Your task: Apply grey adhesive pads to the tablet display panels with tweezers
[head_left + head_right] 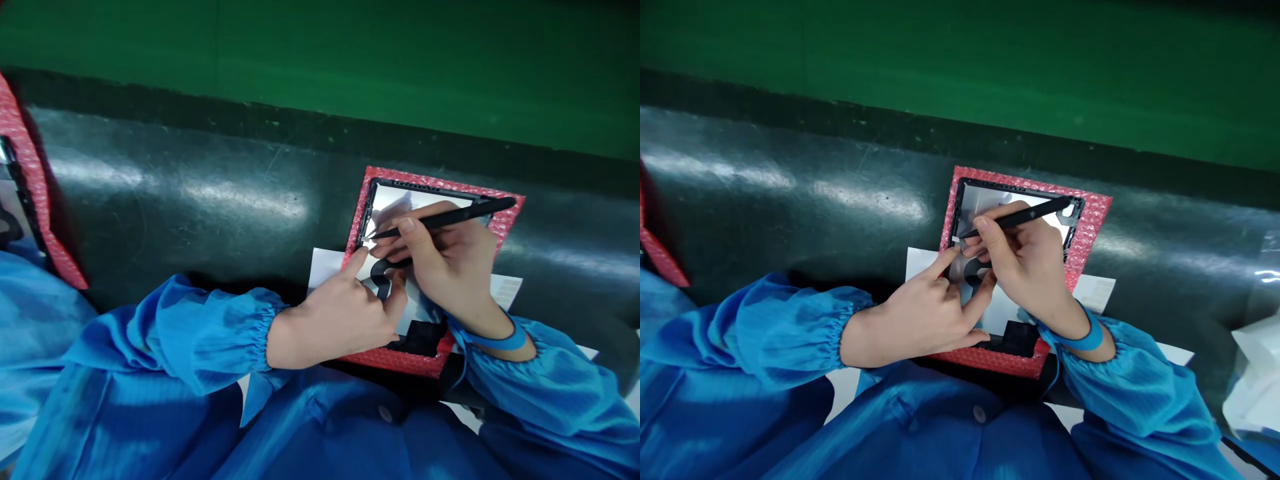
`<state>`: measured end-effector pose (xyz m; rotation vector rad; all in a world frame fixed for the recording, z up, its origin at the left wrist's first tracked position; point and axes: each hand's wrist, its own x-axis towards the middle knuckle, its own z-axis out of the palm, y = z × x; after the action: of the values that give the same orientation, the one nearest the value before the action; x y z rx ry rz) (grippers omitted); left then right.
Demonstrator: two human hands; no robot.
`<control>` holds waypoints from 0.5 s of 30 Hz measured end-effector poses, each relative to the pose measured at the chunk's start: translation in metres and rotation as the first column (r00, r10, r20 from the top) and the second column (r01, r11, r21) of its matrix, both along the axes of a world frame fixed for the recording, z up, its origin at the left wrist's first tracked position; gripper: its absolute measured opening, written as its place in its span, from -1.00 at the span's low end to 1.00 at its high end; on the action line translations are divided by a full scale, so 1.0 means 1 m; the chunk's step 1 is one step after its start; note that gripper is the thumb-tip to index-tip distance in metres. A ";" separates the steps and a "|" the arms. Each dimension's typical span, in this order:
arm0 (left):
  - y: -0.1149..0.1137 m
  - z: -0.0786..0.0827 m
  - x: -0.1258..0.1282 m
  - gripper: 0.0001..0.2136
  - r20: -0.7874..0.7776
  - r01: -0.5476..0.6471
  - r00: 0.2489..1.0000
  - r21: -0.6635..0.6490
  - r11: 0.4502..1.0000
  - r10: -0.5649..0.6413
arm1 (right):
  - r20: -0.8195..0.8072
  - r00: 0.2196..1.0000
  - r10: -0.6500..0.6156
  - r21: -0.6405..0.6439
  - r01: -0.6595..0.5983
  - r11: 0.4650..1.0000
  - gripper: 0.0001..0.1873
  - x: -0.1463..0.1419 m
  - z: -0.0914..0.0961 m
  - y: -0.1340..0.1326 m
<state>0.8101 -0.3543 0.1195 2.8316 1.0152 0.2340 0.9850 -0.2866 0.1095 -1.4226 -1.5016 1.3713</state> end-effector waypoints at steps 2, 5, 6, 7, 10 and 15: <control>0.001 0.000 0.000 -0.40 0.009 0.001 1.000 -0.006 1.000 -0.001 | 0.018 1.000 0.005 0.012 -0.005 1.000 -0.74 0.000 -0.001 0.000; 0.002 0.000 -0.002 -0.46 0.022 -0.002 1.000 -0.015 1.000 0.003 | 0.027 1.000 0.010 0.026 -0.010 1.000 -0.77 0.001 -0.003 0.001; 0.002 0.001 -0.002 -0.45 0.028 -0.003 1.000 -0.020 1.000 0.003 | 0.028 1.000 0.012 0.028 -0.013 1.000 -0.78 0.001 -0.003 0.001; 0.003 0.001 -0.003 -0.45 0.032 -0.003 0.999 -0.025 1.000 0.004 | 0.026 1.000 0.014 0.029 -0.015 0.999 -0.78 0.001 -0.002 0.001; 0.005 0.002 -0.004 -0.41 0.029 0.002 1.000 -0.044 0.999 -0.001 | 0.021 1.000 0.016 0.019 -0.016 1.000 -0.77 0.000 0.000 0.002; 0.007 0.004 -0.004 -0.54 0.016 -0.001 1.000 -0.055 0.998 0.002 | 0.033 0.999 0.007 0.025 -0.008 1.000 -0.71 -0.001 0.001 0.003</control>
<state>0.8060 -0.3471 0.1234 2.7752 1.0049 0.2252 0.9835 -0.2840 0.1108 -1.4324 -1.5412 1.3349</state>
